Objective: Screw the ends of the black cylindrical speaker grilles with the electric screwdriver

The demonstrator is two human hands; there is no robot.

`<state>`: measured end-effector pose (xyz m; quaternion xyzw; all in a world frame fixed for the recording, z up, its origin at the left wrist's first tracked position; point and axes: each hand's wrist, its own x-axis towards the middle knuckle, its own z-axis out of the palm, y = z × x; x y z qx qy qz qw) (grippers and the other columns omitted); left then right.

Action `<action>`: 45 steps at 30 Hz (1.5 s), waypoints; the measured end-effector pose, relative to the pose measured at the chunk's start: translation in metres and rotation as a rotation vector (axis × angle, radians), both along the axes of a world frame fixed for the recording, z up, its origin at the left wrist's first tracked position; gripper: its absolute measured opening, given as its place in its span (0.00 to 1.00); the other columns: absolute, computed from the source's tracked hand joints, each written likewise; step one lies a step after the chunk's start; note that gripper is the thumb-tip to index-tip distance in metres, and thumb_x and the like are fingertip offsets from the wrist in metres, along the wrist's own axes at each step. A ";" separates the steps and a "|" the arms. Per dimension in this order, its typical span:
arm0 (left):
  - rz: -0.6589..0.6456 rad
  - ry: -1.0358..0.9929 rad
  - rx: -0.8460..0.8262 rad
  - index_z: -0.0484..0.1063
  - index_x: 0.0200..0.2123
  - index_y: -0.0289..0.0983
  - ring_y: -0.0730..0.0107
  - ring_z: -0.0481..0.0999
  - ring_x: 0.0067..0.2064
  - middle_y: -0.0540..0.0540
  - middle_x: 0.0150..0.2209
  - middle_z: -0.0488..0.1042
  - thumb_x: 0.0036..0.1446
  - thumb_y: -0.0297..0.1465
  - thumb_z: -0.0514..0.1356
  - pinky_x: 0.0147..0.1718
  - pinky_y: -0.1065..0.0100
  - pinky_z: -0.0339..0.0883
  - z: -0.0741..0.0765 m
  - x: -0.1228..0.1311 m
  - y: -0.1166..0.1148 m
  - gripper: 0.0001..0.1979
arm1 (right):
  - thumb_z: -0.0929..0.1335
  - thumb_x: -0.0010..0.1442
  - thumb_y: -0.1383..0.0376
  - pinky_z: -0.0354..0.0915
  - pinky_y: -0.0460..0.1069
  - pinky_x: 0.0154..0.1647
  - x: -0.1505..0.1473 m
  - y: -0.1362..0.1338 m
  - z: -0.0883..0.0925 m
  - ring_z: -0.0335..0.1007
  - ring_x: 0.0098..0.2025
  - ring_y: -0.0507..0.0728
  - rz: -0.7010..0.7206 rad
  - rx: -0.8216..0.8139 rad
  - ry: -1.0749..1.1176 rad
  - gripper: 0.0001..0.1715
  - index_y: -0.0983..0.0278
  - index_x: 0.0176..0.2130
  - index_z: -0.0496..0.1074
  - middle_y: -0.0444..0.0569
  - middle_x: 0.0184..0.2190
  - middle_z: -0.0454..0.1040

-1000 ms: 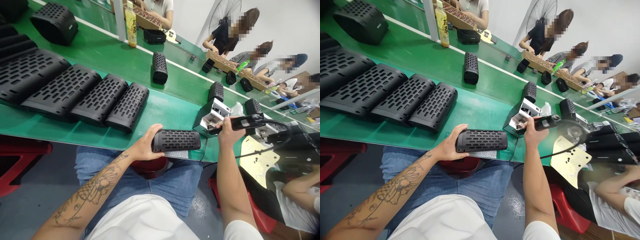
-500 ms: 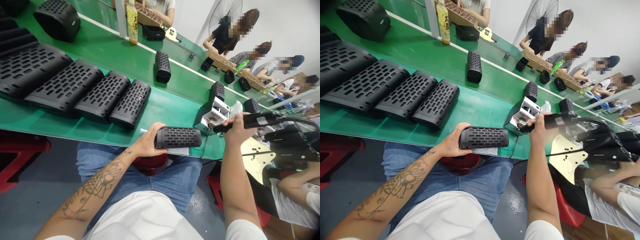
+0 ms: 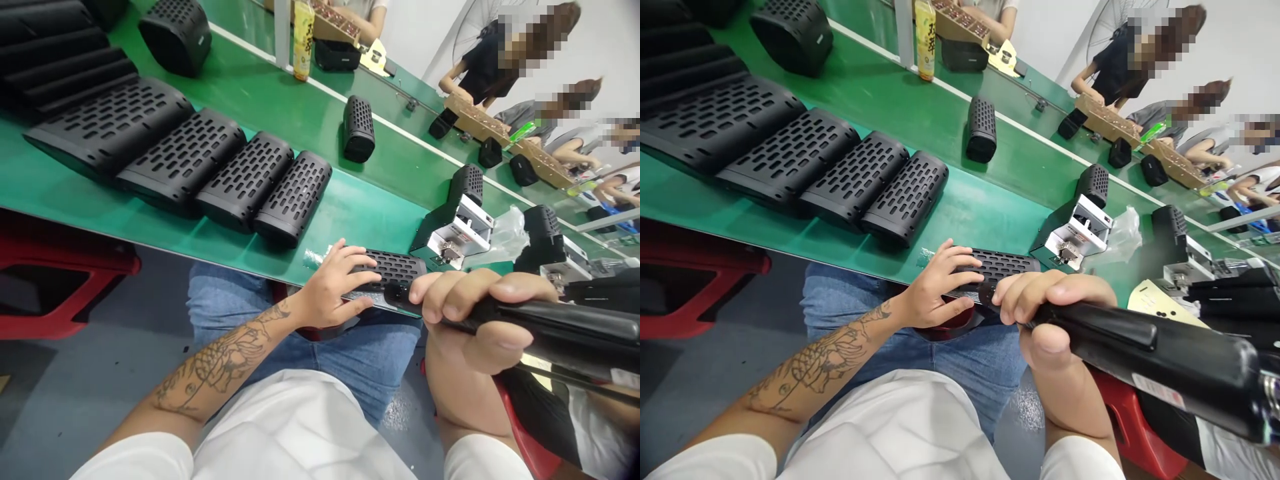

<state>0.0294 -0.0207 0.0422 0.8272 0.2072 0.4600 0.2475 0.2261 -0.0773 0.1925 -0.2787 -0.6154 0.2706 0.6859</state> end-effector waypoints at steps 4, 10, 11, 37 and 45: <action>-0.014 -0.029 -0.065 0.89 0.52 0.46 0.46 0.80 0.75 0.39 0.63 0.88 0.82 0.38 0.66 0.87 0.30 0.54 0.003 0.000 -0.003 0.10 | 0.82 0.72 0.48 0.76 0.56 0.22 -0.007 -0.005 0.007 0.64 0.14 0.54 0.032 -0.008 -0.019 0.13 0.47 0.52 0.86 0.35 0.23 0.75; -0.086 -0.197 -0.166 0.87 0.49 0.44 0.51 0.89 0.65 0.41 0.49 0.92 0.83 0.41 0.66 0.83 0.36 0.65 0.002 0.001 -0.007 0.12 | 0.80 0.74 0.45 0.79 0.60 0.29 -0.003 -0.029 0.005 0.69 0.19 0.56 -0.005 -0.066 -0.001 0.16 0.45 0.55 0.82 0.36 0.26 0.75; -0.087 -0.214 -0.157 0.87 0.48 0.43 0.52 0.89 0.64 0.41 0.48 0.92 0.83 0.42 0.67 0.83 0.36 0.66 0.003 0.001 -0.008 0.12 | 0.80 0.74 0.44 0.80 0.61 0.31 -0.002 -0.033 0.005 0.70 0.20 0.57 -0.013 -0.082 -0.003 0.17 0.45 0.55 0.81 0.37 0.27 0.76; 0.129 0.060 -0.037 0.79 0.69 0.44 0.35 0.75 0.80 0.33 0.74 0.80 0.70 0.41 0.77 0.87 0.25 0.53 -0.005 -0.012 -0.009 0.28 | 0.81 0.75 0.52 0.82 0.55 0.25 -0.011 -0.002 -0.016 0.72 0.18 0.54 0.126 0.025 -0.071 0.13 0.51 0.55 0.83 0.37 0.25 0.79; -0.009 0.107 -0.337 0.55 0.88 0.47 0.28 0.61 0.88 0.27 0.89 0.52 0.60 0.38 0.83 0.85 0.29 0.63 -0.042 -0.024 0.022 0.62 | 0.83 0.71 0.52 0.78 0.50 0.22 -0.025 0.032 -0.038 0.69 0.16 0.51 0.079 -0.034 0.024 0.15 0.54 0.45 0.80 0.34 0.23 0.75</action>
